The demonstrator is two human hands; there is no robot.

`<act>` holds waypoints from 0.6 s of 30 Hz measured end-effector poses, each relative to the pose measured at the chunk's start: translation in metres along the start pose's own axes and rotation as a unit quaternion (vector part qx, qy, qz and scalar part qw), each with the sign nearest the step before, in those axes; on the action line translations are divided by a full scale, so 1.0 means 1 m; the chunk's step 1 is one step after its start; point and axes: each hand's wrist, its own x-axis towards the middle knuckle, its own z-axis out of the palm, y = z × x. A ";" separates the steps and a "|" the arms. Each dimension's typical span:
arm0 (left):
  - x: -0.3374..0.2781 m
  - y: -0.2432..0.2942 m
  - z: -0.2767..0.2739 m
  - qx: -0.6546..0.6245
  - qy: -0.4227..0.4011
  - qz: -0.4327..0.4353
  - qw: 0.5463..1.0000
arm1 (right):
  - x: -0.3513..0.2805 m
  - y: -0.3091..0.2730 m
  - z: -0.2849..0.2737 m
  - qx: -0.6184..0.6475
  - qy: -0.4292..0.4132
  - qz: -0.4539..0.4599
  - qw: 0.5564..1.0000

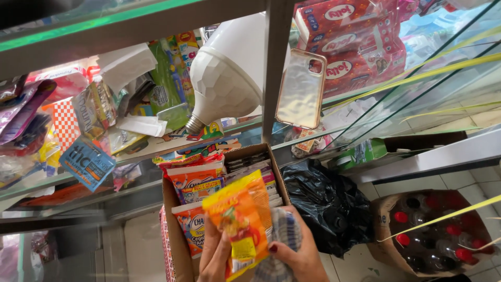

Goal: Organizing and wiping various small retail products from a glass display shelf into a cardboard box.

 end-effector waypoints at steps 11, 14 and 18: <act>0.030 0.015 0.008 0.068 -0.063 0.142 0.986 | -0.011 0.011 0.005 -0.048 0.032 -0.143 0.988; 0.027 0.021 0.017 0.156 -0.063 0.088 0.982 | -0.015 0.016 0.012 -0.036 0.026 -0.170 0.984; 0.021 0.025 0.017 0.166 -0.115 -0.098 0.975 | -0.009 0.021 0.008 -0.014 0.016 -0.184 0.983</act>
